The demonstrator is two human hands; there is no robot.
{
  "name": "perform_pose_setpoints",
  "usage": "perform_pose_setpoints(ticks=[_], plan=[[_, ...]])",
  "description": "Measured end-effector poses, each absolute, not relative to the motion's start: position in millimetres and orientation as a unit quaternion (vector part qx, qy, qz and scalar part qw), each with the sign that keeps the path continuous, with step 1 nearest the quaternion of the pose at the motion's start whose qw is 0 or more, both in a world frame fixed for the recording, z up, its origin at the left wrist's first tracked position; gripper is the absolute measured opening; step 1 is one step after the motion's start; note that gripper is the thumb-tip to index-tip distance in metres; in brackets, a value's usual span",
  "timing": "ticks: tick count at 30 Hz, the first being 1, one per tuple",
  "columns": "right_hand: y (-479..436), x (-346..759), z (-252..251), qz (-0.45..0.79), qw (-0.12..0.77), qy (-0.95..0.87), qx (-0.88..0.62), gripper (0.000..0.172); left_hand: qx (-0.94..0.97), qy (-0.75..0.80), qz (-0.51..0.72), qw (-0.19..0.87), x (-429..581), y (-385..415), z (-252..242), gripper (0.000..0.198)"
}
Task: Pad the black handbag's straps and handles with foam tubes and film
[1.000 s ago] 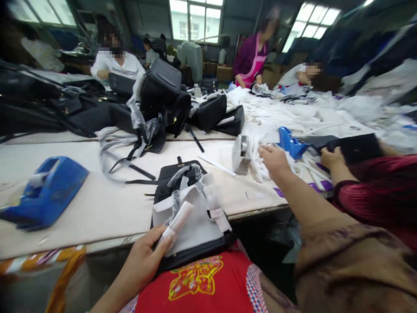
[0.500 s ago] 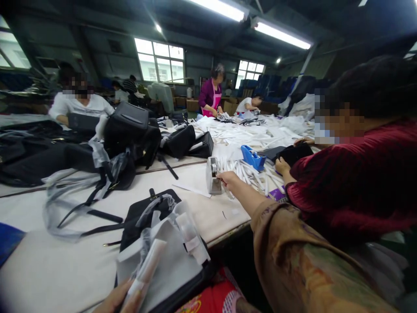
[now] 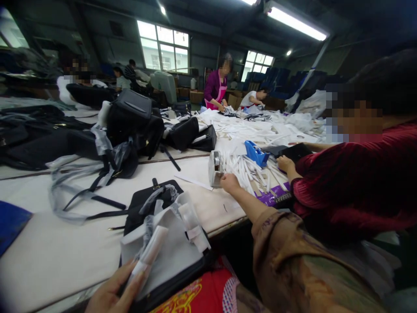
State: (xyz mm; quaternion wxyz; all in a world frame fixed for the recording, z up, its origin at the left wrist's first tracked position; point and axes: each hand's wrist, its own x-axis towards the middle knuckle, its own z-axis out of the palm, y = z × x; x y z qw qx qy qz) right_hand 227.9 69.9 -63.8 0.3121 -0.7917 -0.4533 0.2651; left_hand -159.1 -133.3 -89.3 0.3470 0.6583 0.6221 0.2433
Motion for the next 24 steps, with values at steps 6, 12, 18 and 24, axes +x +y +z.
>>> perform_pose_setpoints(ticks=[6,12,18,24], plan=[[11.5,187.0,-36.6,0.235,0.289,-0.567,-0.734,0.010,0.650,0.611,0.283,0.353,-143.8,-143.6,-65.9,0.032],[-80.4,76.3,-1.0,0.452,0.231,-0.732,-0.455,0.019,0.662,0.602,0.307,0.326,-141.7,-146.0,-65.4,0.022],[-95.1,20.2,-30.5,0.506,0.131,-0.698,-0.489,0.025,0.714,0.584,0.311,0.229,-141.7,-150.4,-73.1,0.017],[-93.0,20.4,-39.2,0.489,0.121,-0.684,-0.528,0.028,0.725,0.592,0.308,0.170,-142.7,-151.2,-79.4,0.013]])
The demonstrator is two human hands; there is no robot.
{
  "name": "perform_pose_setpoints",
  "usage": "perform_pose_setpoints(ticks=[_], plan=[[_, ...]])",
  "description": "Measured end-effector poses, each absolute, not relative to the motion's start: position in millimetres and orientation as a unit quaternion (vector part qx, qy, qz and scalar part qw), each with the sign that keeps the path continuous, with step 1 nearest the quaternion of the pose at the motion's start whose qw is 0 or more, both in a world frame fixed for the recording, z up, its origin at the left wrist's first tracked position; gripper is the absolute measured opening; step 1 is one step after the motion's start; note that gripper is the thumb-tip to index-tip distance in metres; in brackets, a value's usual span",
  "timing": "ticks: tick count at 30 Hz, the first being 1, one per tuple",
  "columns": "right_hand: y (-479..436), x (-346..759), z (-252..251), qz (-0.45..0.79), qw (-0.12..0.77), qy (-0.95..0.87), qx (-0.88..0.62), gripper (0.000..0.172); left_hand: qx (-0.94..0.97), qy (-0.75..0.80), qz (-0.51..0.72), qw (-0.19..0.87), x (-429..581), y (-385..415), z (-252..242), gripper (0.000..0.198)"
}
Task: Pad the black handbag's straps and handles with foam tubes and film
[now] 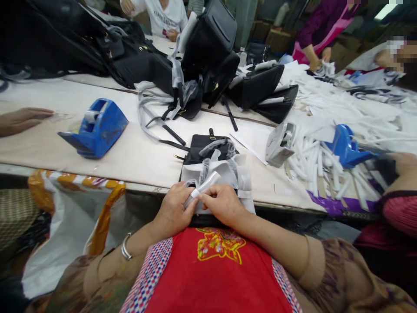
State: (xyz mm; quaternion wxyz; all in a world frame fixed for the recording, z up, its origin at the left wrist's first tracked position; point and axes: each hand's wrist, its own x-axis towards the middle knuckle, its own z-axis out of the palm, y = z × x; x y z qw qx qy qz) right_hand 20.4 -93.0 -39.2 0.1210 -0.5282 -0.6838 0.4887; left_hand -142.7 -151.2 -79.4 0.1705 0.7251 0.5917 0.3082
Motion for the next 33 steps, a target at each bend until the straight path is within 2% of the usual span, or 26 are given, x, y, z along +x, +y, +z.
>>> perform_pose_setpoints(ticks=[7,13,16,19,22,25,33], plan=[[-99.0,16.8,-44.7,0.541,0.117,-0.600,-0.577,0.037,0.753,0.574,0.303,0.104,-141.1,-152.5,-81.8,0.010],[-97.3,8.8,-50.0,0.601,0.106,-0.497,-0.617,0.035,0.782,0.555,0.274,0.069,-139.2,-153.4,-82.9,0.012],[-96.1,11.8,-53.5,0.622,0.084,-0.488,-0.606,0.039,0.780,0.557,0.279,0.070,-139.6,-153.0,-82.2,0.012],[-97.4,18.7,-55.1,0.664,0.111,-0.484,-0.559,0.034,0.762,0.566,0.304,0.087,-141.1,-152.2,-81.8,0.014],[-100.0,22.1,-54.1,0.692,0.139,-0.465,-0.535,0.023,0.751,0.560,0.328,0.124,-142.9,-151.1,-82.2,0.018],[-101.3,19.8,-53.0,0.697,0.164,-0.449,-0.534,0.020,0.734,0.560,0.338,0.183,-145.8,-149.4,-80.2,0.019],[-90.9,18.4,-58.9,0.629,0.177,-0.592,-0.471,0.019,0.636,0.542,0.342,0.429,-160.4,-146.2,-63.1,0.021]])
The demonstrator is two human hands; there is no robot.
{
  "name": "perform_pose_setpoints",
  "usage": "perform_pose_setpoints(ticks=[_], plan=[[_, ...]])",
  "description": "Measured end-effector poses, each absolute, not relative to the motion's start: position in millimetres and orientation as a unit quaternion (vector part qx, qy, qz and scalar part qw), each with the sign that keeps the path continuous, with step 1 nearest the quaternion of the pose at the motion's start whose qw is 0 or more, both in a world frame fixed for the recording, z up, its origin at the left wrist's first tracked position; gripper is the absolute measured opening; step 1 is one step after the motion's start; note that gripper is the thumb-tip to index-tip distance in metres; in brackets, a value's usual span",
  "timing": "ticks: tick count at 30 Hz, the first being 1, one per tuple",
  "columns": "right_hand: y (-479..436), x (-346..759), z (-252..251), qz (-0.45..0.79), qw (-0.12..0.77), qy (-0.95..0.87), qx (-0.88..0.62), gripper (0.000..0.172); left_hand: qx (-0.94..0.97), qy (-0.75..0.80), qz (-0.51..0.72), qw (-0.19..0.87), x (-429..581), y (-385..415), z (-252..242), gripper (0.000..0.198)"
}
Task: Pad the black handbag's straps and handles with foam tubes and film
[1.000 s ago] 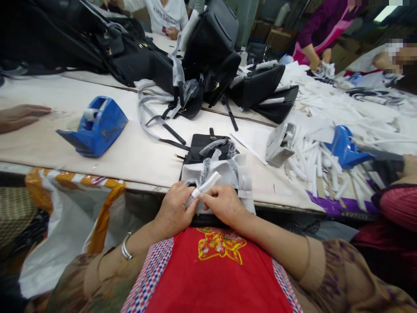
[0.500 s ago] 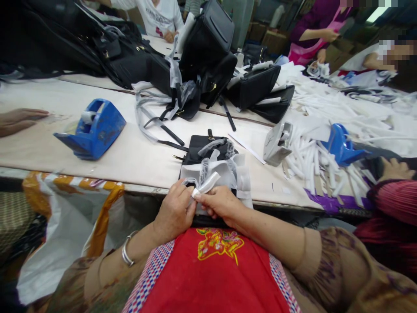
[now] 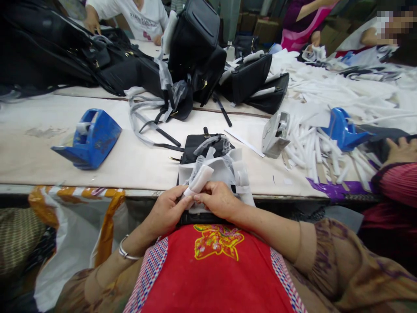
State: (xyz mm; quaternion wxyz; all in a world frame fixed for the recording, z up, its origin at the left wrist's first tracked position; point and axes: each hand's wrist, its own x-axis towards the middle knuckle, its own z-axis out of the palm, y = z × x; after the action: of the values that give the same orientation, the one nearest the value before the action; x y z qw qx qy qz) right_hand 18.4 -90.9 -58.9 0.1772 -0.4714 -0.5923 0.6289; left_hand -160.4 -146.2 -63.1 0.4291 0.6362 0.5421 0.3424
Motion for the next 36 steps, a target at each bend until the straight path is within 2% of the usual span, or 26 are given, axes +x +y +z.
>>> perform_pose_setpoints(ticks=[3,6,11,14,17,20,22,24,25,27,29,31,33,36], plan=[[-85.8,21.6,-59.0,0.571,0.190,-0.675,-0.428,0.013,0.592,0.514,0.355,0.510,-163.9,-145.5,-64.5,0.026],[-83.2,24.0,-59.0,0.533,0.194,-0.711,-0.415,0.016,0.542,0.491,0.369,0.573,-166.8,-144.0,-71.2,0.028],[-83.8,25.2,-66.8,0.605,0.207,-0.656,-0.401,0.014,0.479,0.455,0.388,0.643,-170.8,-140.9,-84.2,0.035],[-86.5,24.9,-70.9,0.598,0.209,-0.655,-0.411,0.013,0.477,0.425,0.388,0.664,-167.1,-140.1,-82.6,0.041],[-91.1,29.1,-65.6,0.515,0.205,-0.730,-0.399,0.017,0.546,0.488,0.360,0.579,-156.8,-140.7,-73.0,0.041],[-93.9,44.1,-49.3,0.365,0.217,-0.833,-0.354,0.019,0.617,0.607,0.326,0.380,-145.6,-140.7,-64.2,0.031],[-91.1,59.7,-36.9,0.240,0.267,-0.863,-0.355,0.021,0.630,0.646,0.312,0.299,-141.6,-139.5,-62.0,0.025],[-83.7,76.6,-29.3,0.139,0.325,-0.844,-0.403,0.029,0.601,0.651,0.310,0.343,-141.2,-137.1,-62.1,0.027],[-78.9,84.5,-28.6,0.115,0.341,-0.821,-0.443,0.041,0.569,0.639,0.322,0.405,-142.0,-135.4,-62.4,0.030],[-69.1,97.6,-34.1,0.150,0.334,-0.762,-0.534,0.071,0.489,0.588,0.361,0.534,-144.7,-131.7,-62.8,0.039],[-61.5,106.0,-45.6,0.264,0.292,-0.694,-0.603,0.083,0.454,0.544,0.377,0.596,-147.5,-128.4,-62.2,0.043],[-57.4,110.2,-57.5,0.380,0.268,-0.629,-0.623,0.075,0.491,0.554,0.347,0.576,-149.6,-126.4,-61.0,0.040],[-55.7,111.7,-65.9,0.486,0.283,-0.568,-0.601,0.061,0.543,0.580,0.312,0.520,-151.4,-124.7,-60.9,0.039],[-54.1,112.5,-72.3,0.629,0.292,-0.489,-0.530,0.049,0.588,0.632,0.349,0.364,-156.8,-116.9,-65.4,0.039]])
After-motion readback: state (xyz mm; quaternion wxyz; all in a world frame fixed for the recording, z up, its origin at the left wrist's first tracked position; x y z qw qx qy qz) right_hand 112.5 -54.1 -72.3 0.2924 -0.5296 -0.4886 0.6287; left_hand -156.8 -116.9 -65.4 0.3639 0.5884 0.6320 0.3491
